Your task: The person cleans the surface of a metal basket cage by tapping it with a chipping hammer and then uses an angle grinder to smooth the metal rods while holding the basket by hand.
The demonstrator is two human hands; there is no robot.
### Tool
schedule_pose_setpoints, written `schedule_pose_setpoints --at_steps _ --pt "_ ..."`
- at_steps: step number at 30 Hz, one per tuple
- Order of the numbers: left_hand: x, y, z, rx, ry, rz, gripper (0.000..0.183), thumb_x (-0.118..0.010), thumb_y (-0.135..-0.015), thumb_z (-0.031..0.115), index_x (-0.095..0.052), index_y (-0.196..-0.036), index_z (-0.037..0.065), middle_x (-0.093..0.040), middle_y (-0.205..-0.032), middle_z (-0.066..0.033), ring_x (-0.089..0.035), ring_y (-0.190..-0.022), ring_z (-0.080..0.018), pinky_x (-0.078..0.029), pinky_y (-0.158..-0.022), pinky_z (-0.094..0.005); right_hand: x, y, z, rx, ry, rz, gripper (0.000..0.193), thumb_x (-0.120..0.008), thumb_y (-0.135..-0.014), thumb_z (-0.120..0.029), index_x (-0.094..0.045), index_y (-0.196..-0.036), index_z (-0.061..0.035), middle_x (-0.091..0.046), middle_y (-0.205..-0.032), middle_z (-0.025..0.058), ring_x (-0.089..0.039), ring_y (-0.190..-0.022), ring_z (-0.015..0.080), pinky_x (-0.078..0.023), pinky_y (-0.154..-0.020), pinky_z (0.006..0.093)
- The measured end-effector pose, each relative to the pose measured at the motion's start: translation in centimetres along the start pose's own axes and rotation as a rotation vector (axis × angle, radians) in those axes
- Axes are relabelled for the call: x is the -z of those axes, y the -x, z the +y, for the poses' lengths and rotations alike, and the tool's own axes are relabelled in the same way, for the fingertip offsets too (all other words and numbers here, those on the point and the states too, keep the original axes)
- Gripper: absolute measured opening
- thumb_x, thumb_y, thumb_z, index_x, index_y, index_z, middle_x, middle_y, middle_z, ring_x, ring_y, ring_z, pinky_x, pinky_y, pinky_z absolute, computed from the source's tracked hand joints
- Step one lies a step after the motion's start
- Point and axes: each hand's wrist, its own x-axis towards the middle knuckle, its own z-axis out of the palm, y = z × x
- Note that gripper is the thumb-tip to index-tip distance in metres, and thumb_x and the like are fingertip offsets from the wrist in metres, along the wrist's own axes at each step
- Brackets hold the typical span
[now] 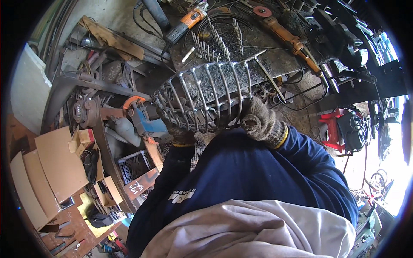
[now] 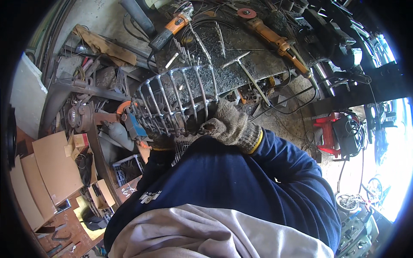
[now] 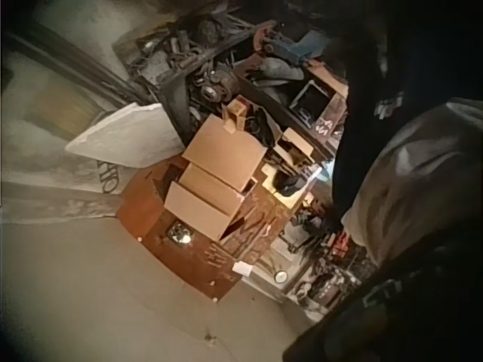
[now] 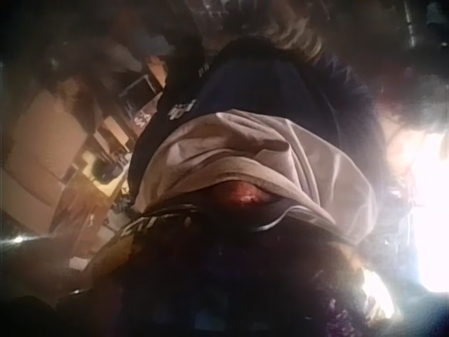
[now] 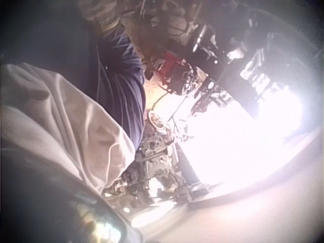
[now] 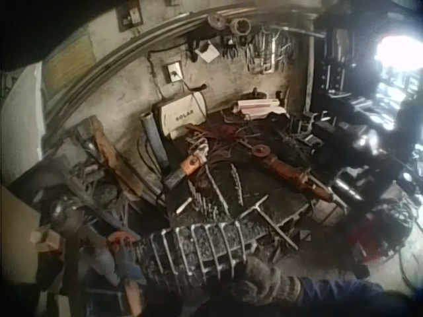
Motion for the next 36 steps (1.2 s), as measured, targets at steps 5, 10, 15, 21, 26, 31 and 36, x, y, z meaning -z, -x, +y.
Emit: schedule_pose_setpoints --at_steps 5,10,15,21,26,31,36 --pt "0.7 0.1 0.5 -0.02 0.018 0.022 0.064 -0.037 -0.106 0.055 -0.035 -0.156 0.015 -0.038 -0.161 -0.0108 -0.039 -0.146 -0.0299 -0.019 -0.123 -0.0599 -0.7 -0.3 -0.5 -0.027 -0.2 0.018 0.061 -0.069 -0.097 -0.049 -0.062 -0.13 0.0026 -0.074 -0.111 0.0129 -0.071 -0.105 0.0234 -0.056 -0.094 0.0375" --pt "1.3 0.0 1.2 -0.033 0.036 0.003 0.063 -0.039 -0.106 0.056 -0.038 -0.154 0.016 -0.041 -0.158 -0.0106 -0.041 -0.143 -0.0298 -0.023 -0.121 -0.0602 -0.3 -0.3 0.5 -0.089 -0.151 -0.003 0.059 -0.071 -0.097 -0.046 -0.061 -0.13 0.0022 -0.074 -0.11 0.0123 -0.071 -0.104 0.0232 -0.056 -0.093 0.0367" --pt "1.4 0.2 2.6 -0.036 0.056 -0.022 0.062 -0.04 -0.105 0.057 -0.041 -0.152 0.016 -0.043 -0.155 -0.0103 -0.044 -0.141 -0.0296 -0.026 -0.119 -0.0604 -0.4 -0.7 0.8 -0.11 -0.019 0.035 0.052 -0.069 -0.098 -0.041 -0.062 -0.131 -0.0012 -0.074 -0.11 0.0123 -0.072 -0.103 0.0222 -0.057 -0.092 0.036" --pt "1.7 0.8 3.3 -0.039 0.063 -0.029 0.061 -0.042 -0.104 0.058 -0.044 -0.149 0.016 -0.047 -0.152 -0.01 -0.047 -0.137 -0.0294 -0.03 -0.117 -0.0607 -0.8 -0.3 2.4 -0.009 -0.043 0.116 0.043 -0.063 -0.1 -0.035 -0.063 -0.129 -0.0037 -0.072 -0.109 0.0108 -0.07 -0.103 0.0216 -0.056 -0.091 0.0351" --pt "1.9 1.0 3.9 -0.039 0.068 -0.035 0.06 -0.044 -0.104 0.059 -0.047 -0.146 0.017 -0.05 -0.149 -0.0098 -0.05 -0.135 -0.0292 -0.034 -0.115 -0.0609 0.4 0.5 6.1 -0.001 0.122 0.097 0.034 -0.057 -0.102 -0.028 -0.065 -0.125 -0.004 -0.072 -0.109 0.0113 -0.07 -0.103 0.0224 -0.056 -0.089 0.0348" --pt "2.8 1.2 4.3 -0.028 0.118 -0.023 0.059 -0.045 -0.103 0.06 -0.05 -0.144 0.017 -0.052 -0.146 -0.0096 -0.053 -0.132 -0.029 -0.037 -0.114 -0.0611 -0.3 0.2 4.9 -0.067 -0.025 0.133 0.031 -0.056 -0.102 -0.021 -0.065 -0.126 -0.0031 -0.072 -0.108 0.0118 -0.07 -0.101 0.0229 -0.056 -0.089 0.034" --pt "8.9 2.6 5.5 -0.13 0.567 0.174 0.059 -0.047 -0.102 0.061 -0.052 -0.142 0.018 -0.055 -0.143 -0.0093 -0.055 -0.129 -0.0289 -0.04 -0.112 -0.0613 -1.0 -2.4 2.4 -0.236 -0.689 0.125 0.052 -0.064 -0.101 -0.018 -0.046 -0.147 -0.0022 -0.068 -0.12 0.013 -0.068 -0.109 0.0213 -0.056 -0.096 0.0348"
